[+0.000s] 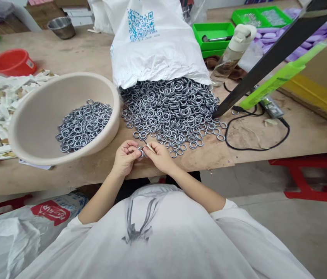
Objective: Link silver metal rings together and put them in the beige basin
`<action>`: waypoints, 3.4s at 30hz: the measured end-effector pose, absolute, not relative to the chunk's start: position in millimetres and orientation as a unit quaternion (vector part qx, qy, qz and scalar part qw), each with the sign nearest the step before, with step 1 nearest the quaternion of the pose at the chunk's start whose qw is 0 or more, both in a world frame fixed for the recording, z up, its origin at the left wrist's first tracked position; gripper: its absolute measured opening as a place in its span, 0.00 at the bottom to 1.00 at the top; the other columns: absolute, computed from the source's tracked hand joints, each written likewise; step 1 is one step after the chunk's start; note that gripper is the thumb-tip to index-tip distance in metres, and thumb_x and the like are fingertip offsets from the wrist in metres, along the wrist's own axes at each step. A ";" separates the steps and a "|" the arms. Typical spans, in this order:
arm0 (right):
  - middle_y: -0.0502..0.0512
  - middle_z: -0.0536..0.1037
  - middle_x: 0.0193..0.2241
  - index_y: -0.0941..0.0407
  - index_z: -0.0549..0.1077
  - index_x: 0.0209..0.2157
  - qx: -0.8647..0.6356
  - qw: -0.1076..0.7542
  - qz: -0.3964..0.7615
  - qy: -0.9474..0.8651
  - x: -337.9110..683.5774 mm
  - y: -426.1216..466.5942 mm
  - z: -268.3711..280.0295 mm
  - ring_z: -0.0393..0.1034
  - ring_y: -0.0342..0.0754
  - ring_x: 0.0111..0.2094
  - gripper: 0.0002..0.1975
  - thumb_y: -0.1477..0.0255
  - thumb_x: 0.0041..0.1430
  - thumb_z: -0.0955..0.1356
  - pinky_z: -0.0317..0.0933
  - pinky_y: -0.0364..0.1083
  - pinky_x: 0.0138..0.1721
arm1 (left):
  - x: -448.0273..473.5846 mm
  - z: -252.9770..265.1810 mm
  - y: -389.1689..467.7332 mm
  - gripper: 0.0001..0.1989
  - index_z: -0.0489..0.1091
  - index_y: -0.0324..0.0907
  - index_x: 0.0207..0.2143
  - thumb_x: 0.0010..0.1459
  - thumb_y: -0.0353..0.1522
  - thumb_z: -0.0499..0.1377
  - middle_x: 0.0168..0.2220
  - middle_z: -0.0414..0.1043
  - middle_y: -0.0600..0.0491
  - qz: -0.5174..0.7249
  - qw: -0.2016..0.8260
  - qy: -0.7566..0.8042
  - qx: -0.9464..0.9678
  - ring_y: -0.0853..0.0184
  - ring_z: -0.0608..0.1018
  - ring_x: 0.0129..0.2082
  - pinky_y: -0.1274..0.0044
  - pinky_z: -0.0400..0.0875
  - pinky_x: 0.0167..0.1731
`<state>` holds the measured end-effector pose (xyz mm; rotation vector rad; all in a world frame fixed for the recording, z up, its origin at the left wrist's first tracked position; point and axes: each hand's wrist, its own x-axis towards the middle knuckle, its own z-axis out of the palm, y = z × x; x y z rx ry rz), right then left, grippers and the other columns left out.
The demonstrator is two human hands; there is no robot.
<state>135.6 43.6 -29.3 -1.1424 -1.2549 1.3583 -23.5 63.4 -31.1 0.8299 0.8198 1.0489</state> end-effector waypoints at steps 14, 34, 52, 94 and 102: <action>0.47 0.70 0.24 0.55 0.71 0.30 -0.456 0.477 0.552 -0.510 138.0 45.1 -31.1 0.63 0.43 0.28 0.17 0.56 0.60 0.69 0.58 0.45 0.35 | -23.9 -29.8 63.9 0.24 0.70 0.39 0.36 0.40 0.37 0.76 0.24 0.80 0.55 0.465 0.713 0.375 0.367 0.72 0.77 0.20 0.82 0.72 0.23; 0.47 0.69 0.23 0.55 0.71 0.31 -0.460 0.478 0.553 -0.504 137.8 44.2 -26.9 0.63 0.43 0.27 0.18 0.54 0.59 0.69 0.58 0.45 0.33 | -24.3 -28.4 63.8 0.24 0.70 0.39 0.37 0.41 0.36 0.76 0.24 0.79 0.56 0.453 0.719 0.370 0.374 0.73 0.77 0.20 0.83 0.70 0.22; 0.48 0.69 0.24 0.54 0.70 0.30 -0.471 0.463 0.540 -0.522 137.1 42.6 -29.4 0.63 0.44 0.28 0.19 0.52 0.60 0.68 0.60 0.45 0.34 | -25.7 -29.7 63.8 0.23 0.70 0.40 0.35 0.42 0.39 0.76 0.24 0.78 0.56 0.440 0.718 0.386 0.377 0.73 0.77 0.20 0.82 0.71 0.22; 0.48 0.73 0.28 0.55 0.74 0.35 -0.496 0.455 0.490 -0.554 134.9 32.0 -47.7 0.64 0.44 0.31 0.10 0.63 0.63 0.67 0.57 0.44 0.35 | -27.2 -29.5 62.7 0.22 0.70 0.39 0.34 0.42 0.40 0.75 0.25 0.77 0.56 0.419 0.725 0.407 0.366 0.75 0.76 0.19 0.84 0.72 0.20; 0.49 0.73 0.29 0.55 0.74 0.36 -0.487 0.461 0.505 -0.543 135.6 33.7 -49.0 0.65 0.44 0.31 0.11 0.62 0.62 0.67 0.59 0.45 0.36 | -26.0 -28.0 64.1 0.23 0.70 0.40 0.34 0.42 0.40 0.75 0.25 0.77 0.57 0.424 0.723 0.406 0.363 0.75 0.76 0.19 0.83 0.72 0.21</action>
